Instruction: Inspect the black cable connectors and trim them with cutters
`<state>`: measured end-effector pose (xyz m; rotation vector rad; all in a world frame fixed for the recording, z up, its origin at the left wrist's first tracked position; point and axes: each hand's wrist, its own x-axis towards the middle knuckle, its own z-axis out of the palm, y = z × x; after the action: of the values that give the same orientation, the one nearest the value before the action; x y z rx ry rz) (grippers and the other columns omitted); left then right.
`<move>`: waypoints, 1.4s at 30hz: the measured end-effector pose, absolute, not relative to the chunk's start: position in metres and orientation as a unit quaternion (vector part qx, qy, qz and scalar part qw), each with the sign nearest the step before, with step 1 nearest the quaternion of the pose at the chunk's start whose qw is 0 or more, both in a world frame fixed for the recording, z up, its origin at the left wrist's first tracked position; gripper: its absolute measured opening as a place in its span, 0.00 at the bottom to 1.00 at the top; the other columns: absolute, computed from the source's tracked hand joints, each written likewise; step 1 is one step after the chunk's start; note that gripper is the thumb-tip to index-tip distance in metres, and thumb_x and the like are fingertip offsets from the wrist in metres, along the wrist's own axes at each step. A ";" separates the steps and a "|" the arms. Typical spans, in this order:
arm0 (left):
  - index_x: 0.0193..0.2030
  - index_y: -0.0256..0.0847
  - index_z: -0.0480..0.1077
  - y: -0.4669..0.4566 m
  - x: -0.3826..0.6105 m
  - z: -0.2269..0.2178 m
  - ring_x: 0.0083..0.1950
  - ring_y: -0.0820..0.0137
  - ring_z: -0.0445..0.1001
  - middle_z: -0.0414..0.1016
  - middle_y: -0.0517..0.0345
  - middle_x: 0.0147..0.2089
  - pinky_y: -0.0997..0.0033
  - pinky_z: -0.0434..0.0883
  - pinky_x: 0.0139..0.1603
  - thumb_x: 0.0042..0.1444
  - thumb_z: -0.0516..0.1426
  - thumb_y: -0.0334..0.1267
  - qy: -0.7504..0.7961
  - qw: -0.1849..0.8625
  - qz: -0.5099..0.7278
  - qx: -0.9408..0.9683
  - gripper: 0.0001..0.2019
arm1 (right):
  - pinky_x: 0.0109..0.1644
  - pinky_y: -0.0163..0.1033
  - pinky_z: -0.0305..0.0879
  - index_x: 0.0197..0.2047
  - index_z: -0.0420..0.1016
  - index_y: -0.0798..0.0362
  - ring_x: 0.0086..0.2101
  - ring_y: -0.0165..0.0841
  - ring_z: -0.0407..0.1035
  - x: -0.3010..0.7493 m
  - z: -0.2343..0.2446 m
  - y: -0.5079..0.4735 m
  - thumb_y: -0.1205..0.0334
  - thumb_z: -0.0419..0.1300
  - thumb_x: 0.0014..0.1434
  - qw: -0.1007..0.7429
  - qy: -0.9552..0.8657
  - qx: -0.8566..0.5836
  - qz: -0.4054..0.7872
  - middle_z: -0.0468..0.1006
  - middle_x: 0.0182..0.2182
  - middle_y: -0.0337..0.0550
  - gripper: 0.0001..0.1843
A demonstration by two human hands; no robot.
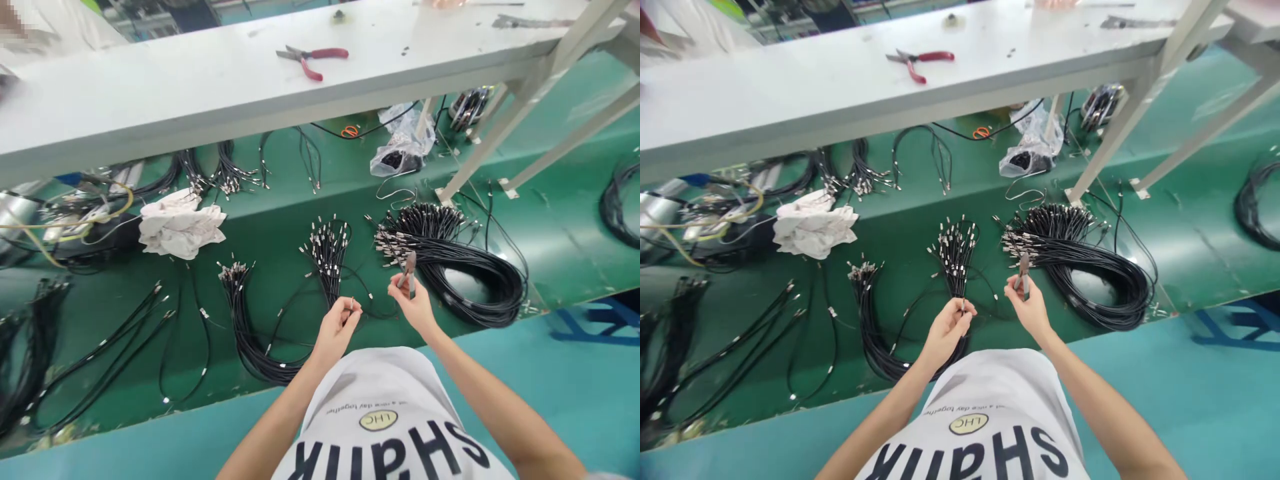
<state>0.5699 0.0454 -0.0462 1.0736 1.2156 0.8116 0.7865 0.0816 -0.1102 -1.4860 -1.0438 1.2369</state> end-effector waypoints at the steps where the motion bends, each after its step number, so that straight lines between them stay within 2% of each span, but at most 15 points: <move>1: 0.44 0.38 0.67 0.045 0.571 -0.047 0.29 0.79 0.64 0.73 0.58 0.40 0.77 0.63 0.31 0.65 0.56 0.43 0.525 0.625 0.359 0.452 0.10 | 0.45 0.42 0.72 0.45 0.73 0.53 0.36 0.34 0.71 0.789 -0.114 0.090 0.45 0.66 0.56 0.457 -0.427 -0.602 0.496 0.77 0.38 0.45 0.22; 4: 0.39 0.38 0.66 0.043 0.572 -0.050 0.25 0.81 0.65 0.75 0.58 0.38 0.77 0.64 0.29 0.64 0.58 0.43 0.523 0.642 0.385 0.408 0.10 | 0.46 0.42 0.71 0.45 0.73 0.53 0.36 0.34 0.71 0.792 -0.127 0.120 0.45 0.67 0.54 0.464 -0.442 -0.604 0.473 0.77 0.38 0.46 0.22; 7: 0.40 0.37 0.68 0.042 0.572 -0.051 0.23 0.78 0.69 0.77 0.59 0.31 0.76 0.67 0.26 0.62 0.60 0.43 0.531 0.654 0.396 0.365 0.10 | 0.47 0.43 0.70 0.44 0.74 0.54 0.37 0.35 0.71 0.789 -0.141 0.154 0.47 0.67 0.53 0.468 -0.459 -0.604 0.453 0.78 0.40 0.47 0.22; 12: 0.42 0.34 0.77 0.042 0.572 -0.047 0.27 0.74 0.74 0.78 0.57 0.28 0.72 0.74 0.33 0.59 0.62 0.43 0.556 0.626 0.392 0.380 0.12 | 0.47 0.43 0.69 0.44 0.73 0.55 0.37 0.34 0.71 0.777 -0.155 0.207 0.52 0.65 0.54 0.469 -0.494 -0.590 0.434 0.78 0.40 0.48 0.18; 15: 0.44 0.35 0.79 0.042 0.570 -0.041 0.27 0.74 0.71 0.78 0.57 0.27 0.73 0.72 0.32 0.61 0.61 0.44 0.567 0.605 0.382 0.410 0.14 | 0.45 0.42 0.67 0.44 0.73 0.55 0.34 0.32 0.68 0.773 -0.155 0.223 0.55 0.64 0.54 0.465 -0.516 -0.588 0.414 0.77 0.36 0.43 0.17; 17: 0.45 0.36 0.79 0.042 0.567 -0.035 0.27 0.75 0.70 0.78 0.58 0.27 0.73 0.70 0.32 0.62 0.60 0.44 0.570 0.592 0.374 0.430 0.13 | 0.45 0.40 0.66 0.45 0.73 0.55 0.34 0.32 0.67 0.773 -0.153 0.227 0.58 0.63 0.53 0.460 -0.530 -0.585 0.407 0.76 0.35 0.42 0.16; 21: 0.46 0.36 0.79 0.039 0.564 -0.027 0.31 0.73 0.72 0.77 0.58 0.28 0.71 0.70 0.40 0.64 0.58 0.43 0.551 0.583 0.370 0.469 0.13 | 0.42 0.39 0.64 0.44 0.73 0.56 0.33 0.30 0.65 0.778 -0.143 0.229 0.60 0.62 0.54 0.447 -0.550 -0.580 0.401 0.75 0.36 0.43 0.15; 26: 0.49 0.37 0.74 0.033 0.567 -0.015 0.27 0.75 0.69 0.72 0.63 0.24 0.73 0.67 0.34 0.65 0.56 0.41 0.530 0.600 0.374 0.468 0.11 | 0.43 0.39 0.63 0.46 0.72 0.58 0.33 0.29 0.64 0.780 -0.103 0.216 0.58 0.63 0.56 0.418 -0.579 -0.563 0.416 0.74 0.34 0.41 0.17; 29: 0.44 0.37 0.75 0.027 0.564 -0.002 0.26 0.76 0.69 0.72 0.63 0.23 0.75 0.66 0.30 0.62 0.59 0.40 0.544 0.596 0.370 0.461 0.09 | 0.41 0.38 0.63 0.45 0.74 0.56 0.33 0.29 0.65 0.782 -0.058 0.173 0.55 0.62 0.59 0.358 -0.628 -0.516 0.459 0.74 0.35 0.40 0.15; 32: 0.42 0.36 0.79 0.022 0.558 0.010 0.25 0.76 0.69 0.74 0.60 0.25 0.76 0.67 0.28 0.59 0.62 0.39 0.566 0.581 0.361 0.459 0.09 | 0.44 0.39 0.64 0.51 0.72 0.51 0.37 0.32 0.67 0.792 -0.006 0.116 0.58 0.57 0.65 0.193 -0.746 -0.440 0.461 0.75 0.40 0.41 0.13; 35: 0.40 0.38 0.81 0.018 0.554 0.016 0.26 0.76 0.69 0.78 0.58 0.28 0.75 0.67 0.27 0.57 0.62 0.36 0.565 0.550 0.365 0.496 0.07 | 0.47 0.40 0.64 0.56 0.69 0.50 0.43 0.36 0.68 0.806 0.035 0.075 0.66 0.56 0.63 0.080 -0.830 -0.404 0.375 0.74 0.47 0.46 0.17; 38: 0.39 0.41 0.81 0.014 0.557 0.017 0.29 0.73 0.72 0.79 0.58 0.28 0.74 0.68 0.30 0.56 0.63 0.33 0.555 0.484 0.363 0.572 0.06 | 0.44 0.42 0.62 0.55 0.70 0.51 0.41 0.37 0.67 0.819 0.056 0.060 0.70 0.55 0.60 -0.006 -0.888 -0.384 0.253 0.73 0.44 0.47 0.20; 42: 0.37 0.43 0.80 0.011 0.563 0.020 0.27 0.76 0.68 0.74 0.64 0.24 0.71 0.67 0.35 0.55 0.63 0.32 0.531 0.415 0.344 0.654 0.04 | 0.42 0.43 0.58 0.52 0.71 0.52 0.38 0.38 0.65 0.831 0.065 0.059 0.71 0.56 0.56 -0.063 -0.918 -0.363 0.144 0.72 0.40 0.47 0.20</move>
<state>0.5629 0.0111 0.0200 1.6430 1.3350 0.8647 0.8314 0.0585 0.0649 -1.1885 -3.0074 0.4715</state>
